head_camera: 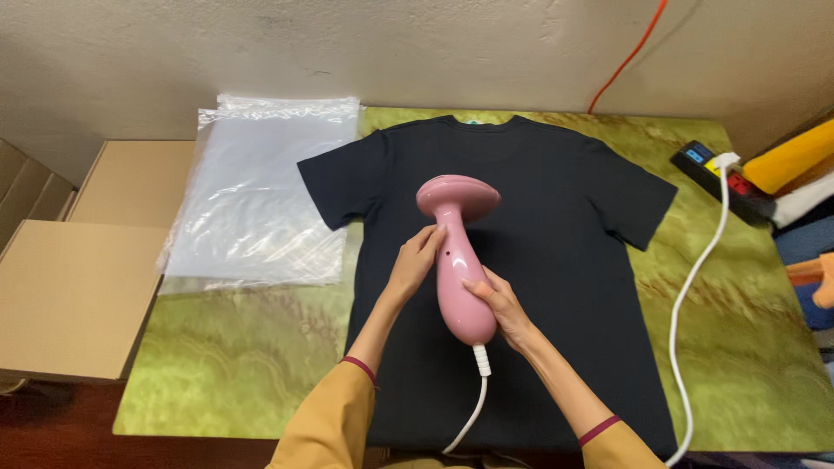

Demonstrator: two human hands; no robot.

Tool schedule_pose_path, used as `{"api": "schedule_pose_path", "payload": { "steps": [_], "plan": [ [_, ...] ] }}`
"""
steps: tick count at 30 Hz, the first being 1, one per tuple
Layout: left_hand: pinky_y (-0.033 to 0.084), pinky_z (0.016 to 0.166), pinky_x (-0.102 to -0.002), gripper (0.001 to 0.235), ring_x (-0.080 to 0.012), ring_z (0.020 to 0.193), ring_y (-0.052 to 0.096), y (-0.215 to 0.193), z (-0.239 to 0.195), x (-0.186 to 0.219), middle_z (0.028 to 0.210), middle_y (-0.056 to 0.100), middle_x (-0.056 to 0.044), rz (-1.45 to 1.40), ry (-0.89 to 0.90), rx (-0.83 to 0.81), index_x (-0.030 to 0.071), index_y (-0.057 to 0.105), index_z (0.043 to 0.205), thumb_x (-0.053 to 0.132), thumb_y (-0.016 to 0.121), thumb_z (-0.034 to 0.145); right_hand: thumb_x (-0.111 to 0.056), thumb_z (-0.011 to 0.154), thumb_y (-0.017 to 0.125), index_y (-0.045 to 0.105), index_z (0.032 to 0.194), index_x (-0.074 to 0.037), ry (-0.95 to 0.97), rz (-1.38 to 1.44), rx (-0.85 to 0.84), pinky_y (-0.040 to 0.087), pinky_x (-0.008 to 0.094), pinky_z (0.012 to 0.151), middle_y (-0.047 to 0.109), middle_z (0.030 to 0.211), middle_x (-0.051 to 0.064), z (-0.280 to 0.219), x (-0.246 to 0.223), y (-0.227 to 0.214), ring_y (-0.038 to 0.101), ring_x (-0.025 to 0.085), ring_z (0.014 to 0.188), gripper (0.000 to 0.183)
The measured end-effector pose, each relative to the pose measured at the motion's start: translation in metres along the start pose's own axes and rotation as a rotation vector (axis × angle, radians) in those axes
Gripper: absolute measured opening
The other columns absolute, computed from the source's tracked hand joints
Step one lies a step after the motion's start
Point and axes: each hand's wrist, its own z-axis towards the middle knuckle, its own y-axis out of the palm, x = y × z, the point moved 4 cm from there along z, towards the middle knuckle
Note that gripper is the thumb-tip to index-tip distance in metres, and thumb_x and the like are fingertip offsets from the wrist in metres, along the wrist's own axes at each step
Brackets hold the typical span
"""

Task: The person uses a handheld garment steamer to remove wrinkles from a black t-shirt laid on a table. After steaming, the person folds the t-shirt neatly into a compact rectangle.

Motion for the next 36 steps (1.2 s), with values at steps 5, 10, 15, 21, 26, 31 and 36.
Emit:
{"api": "schedule_pose_path", "payload": {
  "steps": [5,10,15,21,26,31,36],
  "plan": [
    [0.05,0.066,-0.032,0.036,-0.0223,0.083,0.065,0.028,-0.037,0.002,0.082,0.068,-0.009,-0.094,-0.039,0.126,0.011,0.057,0.106,0.039,0.043,0.088,-0.032,0.07,0.066,0.062,0.108,-0.013,-0.046,-0.148,0.12,0.039,0.028,0.075,0.057,0.088,0.008,-0.04,0.027,-0.098,0.048,0.017,0.082,0.042],
    [0.049,0.066,-0.029,0.028,-0.0227,0.08,0.065,0.057,-0.083,-0.012,0.083,0.068,-0.013,-0.16,-0.078,0.243,0.008,0.058,0.102,0.027,0.042,0.089,-0.034,0.066,0.072,0.06,0.113,-0.013,-0.062,-0.289,0.254,0.04,0.032,0.074,0.059,0.09,0.011,-0.101,0.028,-0.188,0.05,0.019,0.084,0.052],
    [0.048,0.065,-0.027,0.025,-0.0198,0.08,0.064,0.08,-0.131,-0.02,0.084,0.067,-0.012,-0.186,-0.106,0.335,0.008,0.059,0.099,0.023,0.041,0.09,-0.034,0.061,0.076,0.059,0.113,-0.01,-0.067,-0.43,0.419,0.041,0.034,0.079,0.06,0.094,0.014,-0.153,0.04,-0.272,0.053,0.023,0.088,0.06],
    [0.047,0.068,-0.028,0.024,-0.0196,0.082,0.063,0.088,-0.185,-0.028,0.086,0.067,-0.01,-0.149,-0.167,0.404,0.009,0.059,0.1,0.022,0.04,0.091,-0.044,0.06,0.075,0.057,0.118,-0.018,0.084,-0.656,0.504,0.042,0.036,0.083,0.062,0.101,0.012,-0.191,0.056,-0.342,0.056,0.028,0.098,0.066],
    [0.048,0.068,-0.029,0.025,-0.0202,0.082,0.063,0.073,-0.207,-0.05,0.087,0.066,-0.011,-0.11,-0.176,0.458,0.008,0.058,0.101,0.022,0.04,0.092,-0.054,0.058,0.072,0.056,0.119,-0.025,0.173,-0.777,0.561,0.041,0.039,0.088,0.061,0.106,0.013,-0.209,0.071,-0.365,0.054,0.032,0.104,0.069],
    [0.047,0.066,-0.03,0.025,-0.0221,0.082,0.062,0.054,-0.215,-0.063,0.089,0.064,-0.014,-0.094,-0.158,0.509,0.006,0.057,0.102,0.02,0.039,0.093,-0.057,0.057,0.071,0.055,0.12,-0.024,0.19,-0.825,0.603,0.041,0.04,0.089,0.061,0.108,0.014,-0.215,0.083,-0.382,0.054,0.032,0.105,0.073],
    [0.048,0.066,-0.03,0.024,-0.021,0.082,0.062,0.047,-0.224,-0.064,0.089,0.064,-0.014,-0.088,-0.158,0.547,0.007,0.057,0.103,0.02,0.039,0.093,-0.054,0.058,0.07,0.052,0.123,-0.022,0.211,-0.851,0.627,0.04,0.041,0.091,0.058,0.113,0.015,-0.213,0.075,-0.389,0.051,0.033,0.108,0.075]
  ]
}}
